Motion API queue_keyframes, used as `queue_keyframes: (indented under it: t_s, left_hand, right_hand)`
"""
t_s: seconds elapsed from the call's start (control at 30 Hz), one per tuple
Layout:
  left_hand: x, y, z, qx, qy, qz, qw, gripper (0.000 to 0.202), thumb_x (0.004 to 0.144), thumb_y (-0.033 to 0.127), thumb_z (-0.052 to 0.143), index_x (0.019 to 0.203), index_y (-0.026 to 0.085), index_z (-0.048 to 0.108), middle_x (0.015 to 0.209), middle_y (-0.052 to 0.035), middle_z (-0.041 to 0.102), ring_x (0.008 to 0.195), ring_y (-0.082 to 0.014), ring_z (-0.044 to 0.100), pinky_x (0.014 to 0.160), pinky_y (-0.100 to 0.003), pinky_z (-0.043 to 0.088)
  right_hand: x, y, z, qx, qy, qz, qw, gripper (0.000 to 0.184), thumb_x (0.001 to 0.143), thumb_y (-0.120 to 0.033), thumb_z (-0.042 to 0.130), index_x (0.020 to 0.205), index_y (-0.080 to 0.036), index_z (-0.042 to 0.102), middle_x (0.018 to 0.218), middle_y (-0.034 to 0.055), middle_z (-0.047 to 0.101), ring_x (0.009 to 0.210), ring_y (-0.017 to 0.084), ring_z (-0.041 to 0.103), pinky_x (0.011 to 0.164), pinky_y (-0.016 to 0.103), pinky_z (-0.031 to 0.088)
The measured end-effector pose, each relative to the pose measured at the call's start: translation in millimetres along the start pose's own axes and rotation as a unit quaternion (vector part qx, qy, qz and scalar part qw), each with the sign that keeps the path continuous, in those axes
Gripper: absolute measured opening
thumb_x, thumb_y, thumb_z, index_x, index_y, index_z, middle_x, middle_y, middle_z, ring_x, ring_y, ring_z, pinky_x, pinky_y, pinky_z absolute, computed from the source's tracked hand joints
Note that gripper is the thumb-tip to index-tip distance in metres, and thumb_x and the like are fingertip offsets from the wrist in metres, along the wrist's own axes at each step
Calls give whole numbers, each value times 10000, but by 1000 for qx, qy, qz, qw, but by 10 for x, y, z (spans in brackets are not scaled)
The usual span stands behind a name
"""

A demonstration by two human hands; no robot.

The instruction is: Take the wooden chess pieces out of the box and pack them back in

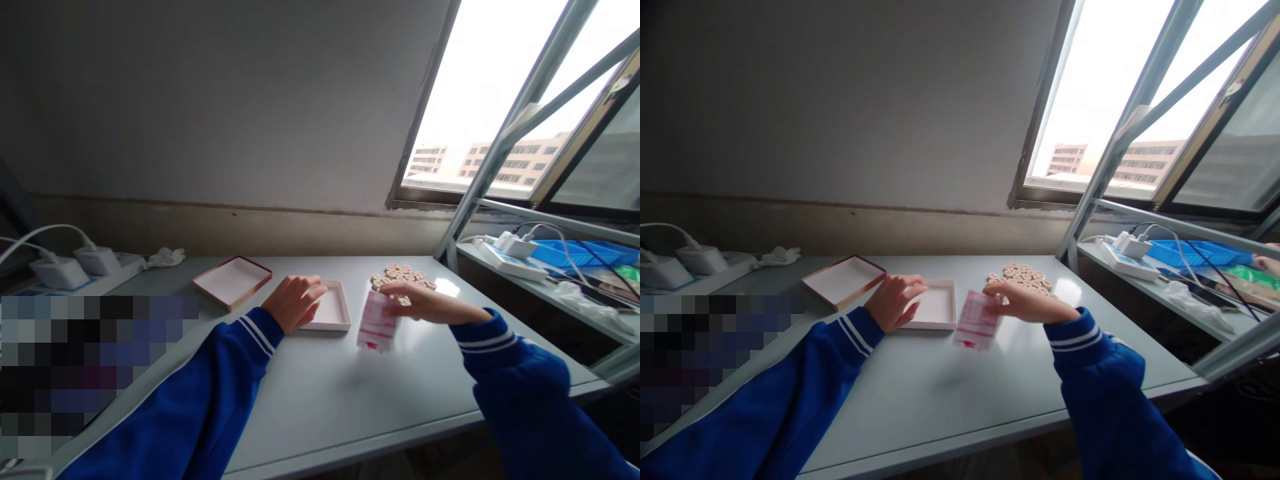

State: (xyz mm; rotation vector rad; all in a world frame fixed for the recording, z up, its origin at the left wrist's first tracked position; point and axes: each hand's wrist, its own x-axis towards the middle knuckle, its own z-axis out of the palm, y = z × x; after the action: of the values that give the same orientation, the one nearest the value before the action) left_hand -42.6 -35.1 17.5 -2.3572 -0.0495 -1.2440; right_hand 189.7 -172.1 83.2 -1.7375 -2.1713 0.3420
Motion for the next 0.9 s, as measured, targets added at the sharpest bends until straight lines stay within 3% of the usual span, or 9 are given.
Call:
queue_keyframes:
  t_s: [0.07,0.13,0.3,0.4,0.5,0.77,0.9]
  left_hand:
    - [19,21,-20,13,15,42,999,214,774,185,364,959,137,460,931,-97,556,814,-180,509,669,-302,384]
    - [34,30,-41,21,6,54,998,205,783,190,347,928,145,485,930,-92,564,839,-181,508,676,-301,377]
    - [21,-3,-88,30,-22,17,999,212,789,193,336,837,146,537,851,-74,588,784,-172,511,669,-300,367]
    - [-5,-29,-70,14,-29,-6,999,211,785,202,350,789,143,552,799,-69,599,732,-166,515,658,-296,375]
    - [-20,-37,-20,-24,-65,15,997,243,805,254,351,767,145,564,775,-65,613,705,-155,529,654,-285,390]
    - [-45,-37,23,-69,-205,13,976,359,815,387,337,705,145,578,693,-64,614,622,-162,547,574,-296,403]
    - [-64,-32,41,-84,-229,4,970,369,815,410,341,725,144,580,692,-65,616,634,-163,559,591,-295,410]
  right_hand:
    - [253,-113,-19,26,-1,-4,1000,259,792,-382,437,882,-174,562,709,14,568,589,111,484,500,216,390]
    - [531,-191,49,21,0,-33,999,211,800,-313,438,799,-143,563,665,8,547,568,98,452,510,215,367]
    - [983,-154,472,-51,-11,-37,998,109,760,-180,496,727,-129,586,636,12,575,575,96,464,536,209,331]
    - [1018,-92,701,-91,-4,-16,996,117,757,-169,491,785,-153,604,695,27,624,624,117,522,582,219,342]
    - [989,-82,818,-118,11,10,993,188,772,-186,473,918,-178,592,773,44,652,710,150,571,669,252,359]
    - [976,-65,854,-139,48,40,988,273,773,-195,454,1037,-170,516,876,76,653,815,195,591,722,294,357]
    - [972,-51,879,-127,68,61,988,269,769,-166,440,1032,-167,493,848,70,653,801,194,591,720,301,347]
